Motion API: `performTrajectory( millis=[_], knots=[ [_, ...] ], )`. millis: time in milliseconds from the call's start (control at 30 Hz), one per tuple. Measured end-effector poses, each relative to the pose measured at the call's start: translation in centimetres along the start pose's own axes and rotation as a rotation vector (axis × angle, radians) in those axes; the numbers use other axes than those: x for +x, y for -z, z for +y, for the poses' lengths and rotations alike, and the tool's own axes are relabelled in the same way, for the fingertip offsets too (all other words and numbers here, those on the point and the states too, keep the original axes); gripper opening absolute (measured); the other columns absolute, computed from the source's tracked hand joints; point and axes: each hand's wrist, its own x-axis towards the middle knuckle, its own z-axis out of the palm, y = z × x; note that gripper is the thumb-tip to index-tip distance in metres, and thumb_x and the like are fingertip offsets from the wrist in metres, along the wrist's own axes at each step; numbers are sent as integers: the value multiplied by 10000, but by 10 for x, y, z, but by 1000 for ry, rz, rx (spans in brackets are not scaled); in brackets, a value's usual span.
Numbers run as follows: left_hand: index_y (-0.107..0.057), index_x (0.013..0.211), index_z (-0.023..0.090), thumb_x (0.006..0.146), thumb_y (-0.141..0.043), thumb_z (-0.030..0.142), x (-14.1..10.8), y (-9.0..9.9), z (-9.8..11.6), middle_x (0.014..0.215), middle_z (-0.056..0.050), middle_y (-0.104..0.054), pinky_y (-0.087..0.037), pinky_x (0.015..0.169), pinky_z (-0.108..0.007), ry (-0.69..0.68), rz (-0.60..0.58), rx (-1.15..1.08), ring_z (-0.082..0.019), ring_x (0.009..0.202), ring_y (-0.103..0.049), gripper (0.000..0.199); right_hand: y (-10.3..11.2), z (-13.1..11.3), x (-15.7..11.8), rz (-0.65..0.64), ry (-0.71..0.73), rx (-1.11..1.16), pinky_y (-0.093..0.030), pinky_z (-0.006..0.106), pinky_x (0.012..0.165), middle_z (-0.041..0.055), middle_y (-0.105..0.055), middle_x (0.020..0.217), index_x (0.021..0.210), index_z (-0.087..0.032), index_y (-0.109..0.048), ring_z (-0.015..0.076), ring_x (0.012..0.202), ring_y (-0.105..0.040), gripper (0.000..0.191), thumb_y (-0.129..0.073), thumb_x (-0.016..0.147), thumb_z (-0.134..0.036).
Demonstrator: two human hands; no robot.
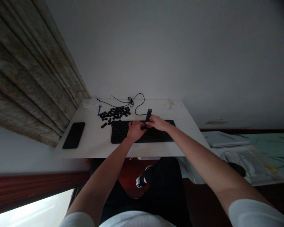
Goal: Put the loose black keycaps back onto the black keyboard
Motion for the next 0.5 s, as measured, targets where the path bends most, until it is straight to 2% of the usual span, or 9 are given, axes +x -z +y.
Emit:
performTrajectory(
  millis=[233, 367, 500],
  knots=[
    [-681, 950, 242, 808, -732, 341, 0, 0, -4, 1034, -37, -687, -334, 1003, -443, -13, -12, -3, -263, 1113, -551, 181, -4, -5, -9, 47, 150, -177, -539, 328, 695, 54, -710, 810, 887, -191, -619, 204, 740, -681, 50, -642, 844, -199],
    [-694, 956, 251, 831, -712, 340, -1, 2, -2, 1047, -33, -688, -325, 999, -440, -24, -22, 3, -258, 1119, -545, 154, -5, -2, -11, 67, 94, -117, -545, 328, 682, 53, -707, 802, 936, -195, -601, 198, 715, -680, 81, -626, 868, -229],
    [-695, 963, 245, 837, -699, 347, -2, 5, 0, 1069, -28, -684, -308, 1011, -432, -3, -58, 4, -250, 1133, -532, 162, -4, -1, -5, 35, 68, -102, -540, 301, 638, 28, -699, 761, 989, -196, -575, 181, 668, -673, 144, -623, 854, -177]
  ],
)
